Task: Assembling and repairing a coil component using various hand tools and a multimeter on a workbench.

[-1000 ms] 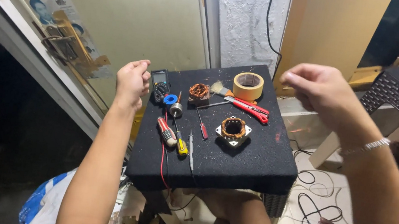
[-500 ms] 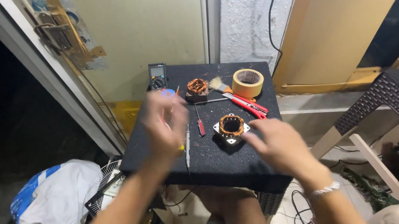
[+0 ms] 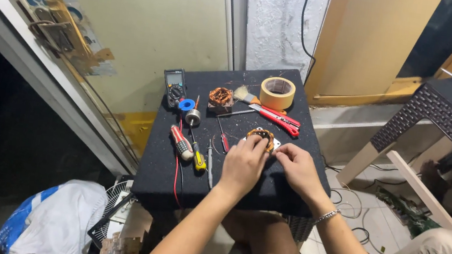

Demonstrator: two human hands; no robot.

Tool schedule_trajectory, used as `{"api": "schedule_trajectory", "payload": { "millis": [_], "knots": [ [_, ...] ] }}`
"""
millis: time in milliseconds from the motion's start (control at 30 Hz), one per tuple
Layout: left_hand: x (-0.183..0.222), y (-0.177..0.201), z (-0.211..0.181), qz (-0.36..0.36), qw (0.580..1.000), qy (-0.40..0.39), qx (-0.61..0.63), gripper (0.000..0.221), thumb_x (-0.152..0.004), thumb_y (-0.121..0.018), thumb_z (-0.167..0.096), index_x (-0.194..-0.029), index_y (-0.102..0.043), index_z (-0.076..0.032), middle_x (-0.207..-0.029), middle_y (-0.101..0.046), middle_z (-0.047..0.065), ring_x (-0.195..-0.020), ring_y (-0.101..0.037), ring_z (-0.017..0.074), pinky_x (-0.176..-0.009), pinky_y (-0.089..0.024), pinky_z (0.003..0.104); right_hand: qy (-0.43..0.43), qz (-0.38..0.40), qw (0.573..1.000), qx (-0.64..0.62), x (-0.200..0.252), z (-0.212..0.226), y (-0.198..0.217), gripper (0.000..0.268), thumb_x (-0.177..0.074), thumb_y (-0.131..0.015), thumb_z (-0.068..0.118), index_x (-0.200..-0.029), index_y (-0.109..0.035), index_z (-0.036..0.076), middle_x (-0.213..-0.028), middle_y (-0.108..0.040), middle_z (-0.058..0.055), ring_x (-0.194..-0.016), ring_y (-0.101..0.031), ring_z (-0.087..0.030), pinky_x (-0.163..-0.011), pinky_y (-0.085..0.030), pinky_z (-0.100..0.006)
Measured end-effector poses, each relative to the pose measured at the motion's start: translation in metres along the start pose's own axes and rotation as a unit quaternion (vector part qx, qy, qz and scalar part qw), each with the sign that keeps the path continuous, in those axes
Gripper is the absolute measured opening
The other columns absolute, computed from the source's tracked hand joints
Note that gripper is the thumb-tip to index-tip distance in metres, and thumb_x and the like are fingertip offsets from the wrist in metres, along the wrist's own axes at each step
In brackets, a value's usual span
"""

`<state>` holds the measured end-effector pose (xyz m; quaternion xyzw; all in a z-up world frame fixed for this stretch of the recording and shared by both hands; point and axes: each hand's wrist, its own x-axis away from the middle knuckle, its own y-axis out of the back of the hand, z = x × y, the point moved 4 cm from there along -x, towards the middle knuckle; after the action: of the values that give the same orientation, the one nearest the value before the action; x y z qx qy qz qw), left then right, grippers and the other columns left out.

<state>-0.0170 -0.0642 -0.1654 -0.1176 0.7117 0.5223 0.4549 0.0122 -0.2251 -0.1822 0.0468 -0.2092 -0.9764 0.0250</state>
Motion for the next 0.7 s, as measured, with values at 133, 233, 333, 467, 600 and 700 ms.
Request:
{"api": "schedule_trajectory", "payload": {
  "millis": [133,233,333,467,600,700],
  "knots": [
    [-0.013,-0.012,0.015,0.062,0.995,0.071,0.041,0.034,-0.094,-0.064,-0.027,-0.125,-0.068,-0.013,-0.108,-0.065,0.005,-0.087,-0.067,0.0271,-0.070,-0.054,0.038,-0.016,-0.049,0.998,0.029,0.000,-0.012,0.002,0.017,-0.092,-0.065,0.022,-0.101,-0.079,0.018,-0.076,-0.076,-0.007,-0.078,-0.068,-0.018,-0.074,-0.052,-0.035],
    [-0.011,-0.019,0.020,0.105,0.988,0.098,0.058,0.025,-0.096,-0.062,-0.035,-0.116,-0.071,-0.022,-0.097,-0.067,-0.002,-0.085,-0.069,0.0222,-0.071,-0.056,0.034,-0.007,-0.054,0.998,0.021,0.005,-0.003,0.002,0.017,-0.092,-0.065,0.020,-0.100,-0.080,0.017,-0.073,-0.074,-0.007,-0.075,-0.066,-0.018,-0.072,-0.052,-0.035],
    [-0.010,-0.026,0.027,0.144,0.982,0.107,0.063,0.020,-0.097,-0.060,-0.041,-0.107,-0.074,-0.031,-0.089,-0.070,-0.008,-0.085,-0.070,0.0171,-0.072,-0.057,0.030,0.006,-0.058,0.998,0.003,0.009,0.007,-0.001,0.017,-0.092,-0.064,0.018,-0.098,-0.080,0.015,-0.069,-0.072,-0.008,-0.071,-0.063,-0.017,-0.069,-0.050,-0.034],
    [-0.013,-0.018,0.026,0.158,0.976,0.114,0.094,0.019,-0.096,-0.062,-0.036,-0.107,-0.076,-0.029,-0.090,-0.073,-0.003,-0.089,-0.072,0.0219,-0.077,-0.059,0.034,0.008,-0.079,0.997,-0.023,0.008,0.008,0.001,0.018,-0.093,-0.064,0.016,-0.099,-0.080,0.014,-0.068,-0.070,-0.007,-0.071,-0.059,-0.016,-0.068,-0.049,-0.033],
    [-0.014,-0.018,0.024,0.161,0.974,0.130,0.089,0.018,-0.095,-0.063,-0.036,-0.107,-0.076,-0.030,-0.091,-0.073,-0.006,-0.090,-0.071,0.0193,-0.077,-0.059,0.032,0.008,-0.095,0.994,-0.049,-0.002,-0.005,0.000,0.017,-0.093,-0.063,0.014,-0.098,-0.079,0.011,-0.067,-0.066,-0.005,-0.071,-0.056,-0.015,-0.067,-0.046,-0.032],
    [-0.017,-0.016,0.024,0.168,0.970,0.145,0.100,0.018,-0.094,-0.064,-0.035,-0.107,-0.076,-0.031,-0.093,-0.073,-0.006,-0.092,-0.072,0.0205,-0.079,-0.060,0.035,0.018,-0.098,0.993,-0.063,0.001,-0.001,0.001,0.016,-0.093,-0.063,0.012,-0.097,-0.079,0.011,-0.065,-0.064,-0.003,-0.069,-0.053,-0.013,-0.066,-0.045,-0.030]
  ]
}}
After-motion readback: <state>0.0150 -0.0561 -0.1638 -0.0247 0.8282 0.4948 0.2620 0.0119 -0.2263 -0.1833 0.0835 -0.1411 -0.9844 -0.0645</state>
